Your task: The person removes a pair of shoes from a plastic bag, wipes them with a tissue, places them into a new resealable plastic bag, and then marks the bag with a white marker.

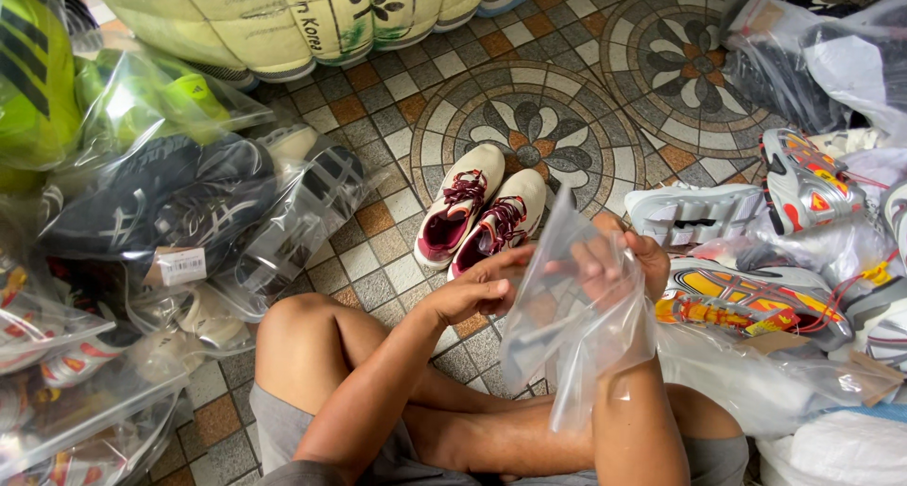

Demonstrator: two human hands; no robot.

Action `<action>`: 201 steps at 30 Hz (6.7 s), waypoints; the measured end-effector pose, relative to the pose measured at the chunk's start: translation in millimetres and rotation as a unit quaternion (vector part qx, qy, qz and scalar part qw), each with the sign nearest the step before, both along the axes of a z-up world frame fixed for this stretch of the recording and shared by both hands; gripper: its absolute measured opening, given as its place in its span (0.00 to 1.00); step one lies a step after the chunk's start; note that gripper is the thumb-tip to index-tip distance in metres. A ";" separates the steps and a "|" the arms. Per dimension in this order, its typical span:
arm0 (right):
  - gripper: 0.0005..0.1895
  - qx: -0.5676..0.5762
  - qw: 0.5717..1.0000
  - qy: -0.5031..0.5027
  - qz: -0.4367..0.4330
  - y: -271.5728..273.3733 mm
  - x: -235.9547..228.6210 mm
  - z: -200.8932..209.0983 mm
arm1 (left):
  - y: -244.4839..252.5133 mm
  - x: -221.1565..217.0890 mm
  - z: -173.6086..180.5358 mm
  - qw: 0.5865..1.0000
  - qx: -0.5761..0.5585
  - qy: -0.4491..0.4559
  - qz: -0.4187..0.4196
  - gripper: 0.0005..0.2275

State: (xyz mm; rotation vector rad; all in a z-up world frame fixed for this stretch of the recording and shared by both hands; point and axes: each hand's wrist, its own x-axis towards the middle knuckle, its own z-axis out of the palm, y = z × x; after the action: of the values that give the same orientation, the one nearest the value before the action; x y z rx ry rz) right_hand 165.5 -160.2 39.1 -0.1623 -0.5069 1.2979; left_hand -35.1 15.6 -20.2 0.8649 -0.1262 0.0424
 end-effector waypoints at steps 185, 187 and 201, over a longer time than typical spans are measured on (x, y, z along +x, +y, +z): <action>0.20 -0.575 0.261 -0.681 -0.372 67.0 31.0 -129.9 | 139.9 91.2 -70.7 0.611 0.601 0.431 0.282 0.14; 0.22 -0.583 0.245 -0.684 -0.363 69.2 28.4 -131.2 | 137.8 94.0 -73.8 0.601 0.612 0.430 0.283 0.15; 0.21 -0.670 0.438 -0.467 -0.376 74.2 16.7 -119.8 | 140.4 84.1 -55.4 0.781 0.412 0.385 0.267 0.19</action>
State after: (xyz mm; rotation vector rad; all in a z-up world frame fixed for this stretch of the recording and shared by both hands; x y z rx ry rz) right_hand 182.2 -86.0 -80.7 -2.3050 -0.0788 0.2418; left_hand 49.0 156.0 -75.6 1.7132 0.9563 0.1696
